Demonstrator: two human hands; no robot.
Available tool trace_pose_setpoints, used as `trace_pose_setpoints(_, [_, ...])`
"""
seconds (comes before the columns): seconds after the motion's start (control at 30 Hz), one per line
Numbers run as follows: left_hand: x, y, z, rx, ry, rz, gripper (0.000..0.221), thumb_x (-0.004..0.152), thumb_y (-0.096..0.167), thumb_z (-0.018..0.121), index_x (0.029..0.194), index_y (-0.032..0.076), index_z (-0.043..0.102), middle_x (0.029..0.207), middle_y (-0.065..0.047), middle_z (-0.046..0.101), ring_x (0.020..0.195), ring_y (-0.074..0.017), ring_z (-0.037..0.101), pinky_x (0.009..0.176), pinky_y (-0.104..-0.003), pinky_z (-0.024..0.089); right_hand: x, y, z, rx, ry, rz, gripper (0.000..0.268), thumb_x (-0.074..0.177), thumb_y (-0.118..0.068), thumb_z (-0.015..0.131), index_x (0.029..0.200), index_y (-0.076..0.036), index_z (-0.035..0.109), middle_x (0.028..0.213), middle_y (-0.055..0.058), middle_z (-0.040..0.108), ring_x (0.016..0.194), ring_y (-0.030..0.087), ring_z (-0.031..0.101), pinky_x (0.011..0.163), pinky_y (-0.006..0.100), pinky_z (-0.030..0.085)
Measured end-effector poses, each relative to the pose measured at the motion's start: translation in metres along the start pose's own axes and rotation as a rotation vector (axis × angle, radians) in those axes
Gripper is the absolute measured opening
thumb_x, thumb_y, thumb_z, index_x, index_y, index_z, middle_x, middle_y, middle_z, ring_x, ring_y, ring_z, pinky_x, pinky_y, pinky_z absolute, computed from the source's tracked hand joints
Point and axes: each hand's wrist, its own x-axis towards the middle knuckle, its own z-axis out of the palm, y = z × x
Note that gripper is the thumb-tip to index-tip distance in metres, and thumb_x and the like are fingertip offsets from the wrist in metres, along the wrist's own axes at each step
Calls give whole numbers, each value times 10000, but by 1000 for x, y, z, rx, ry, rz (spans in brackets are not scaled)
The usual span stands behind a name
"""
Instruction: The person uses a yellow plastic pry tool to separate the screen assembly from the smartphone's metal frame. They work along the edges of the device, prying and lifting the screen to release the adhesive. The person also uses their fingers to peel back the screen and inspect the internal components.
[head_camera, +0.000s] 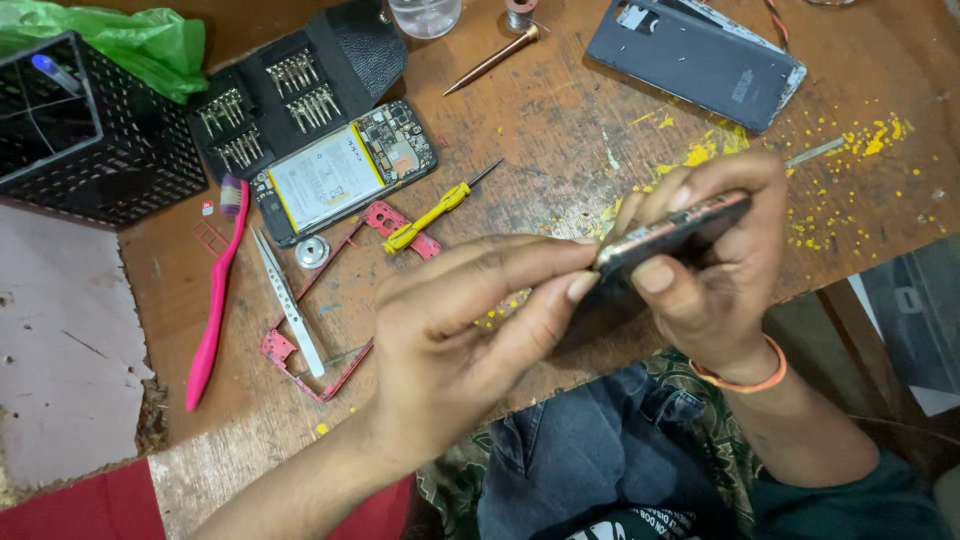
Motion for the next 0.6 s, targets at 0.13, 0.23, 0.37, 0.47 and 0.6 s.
trace_pose_setpoints(0.13, [-3, 0, 1, 76, -37, 128, 211, 1030, 49, 736, 1239, 39, 711, 1137, -92, 760, 1052, -184, 774, 927, -266, 626, 6, -1, -4, -40, -49, -92, 488, 931, -283, 793, 1142, -109, 390, 779, 55, 585, 599, 129, 591, 579, 291, 539])
trace_pose_setpoints(0.23, [-2, -2, 0, 97, -62, 173, 172, 1038, 40, 721, 1209, 28, 705, 1138, -90, 756, 1061, -192, 769, 945, -271, 621, 5, 0, -6, -69, -78, -138, 491, 951, -278, 789, 1181, -110, 390, 768, 64, 570, 590, 131, 564, 605, 297, 525])
trace_pose_setpoints(0.37, [1, 1, 1, 93, -72, 176, 172, 1041, 32, 715, 1212, 27, 709, 1102, -90, 755, 1033, -193, 771, 923, -274, 622, 0, 1, -6, -82, -72, -160, 507, 948, -267, 807, 1178, -111, 384, 769, 67, 565, 591, 138, 555, 608, 301, 531])
trace_pose_setpoints(0.47, [5, 4, 0, 81, -85, 198, 184, 1046, 36, 717, 1229, 25, 703, 1085, -93, 747, 1021, -200, 769, 914, -283, 623, 2, 2, -7, -92, -74, -180, 521, 931, -284, 818, 1151, -112, 377, 793, 66, 563, 582, 138, 558, 593, 299, 524])
trace_pose_setpoints(0.6, [11, 8, -7, 99, -181, 248, 220, 997, 15, 695, 1213, -22, 669, 1122, -142, 727, 1053, -269, 755, 937, -357, 619, 3, 3, -10, -124, -96, -224, 545, 926, -328, 819, 1130, -108, 364, 786, 65, 561, 574, 139, 559, 564, 289, 511])
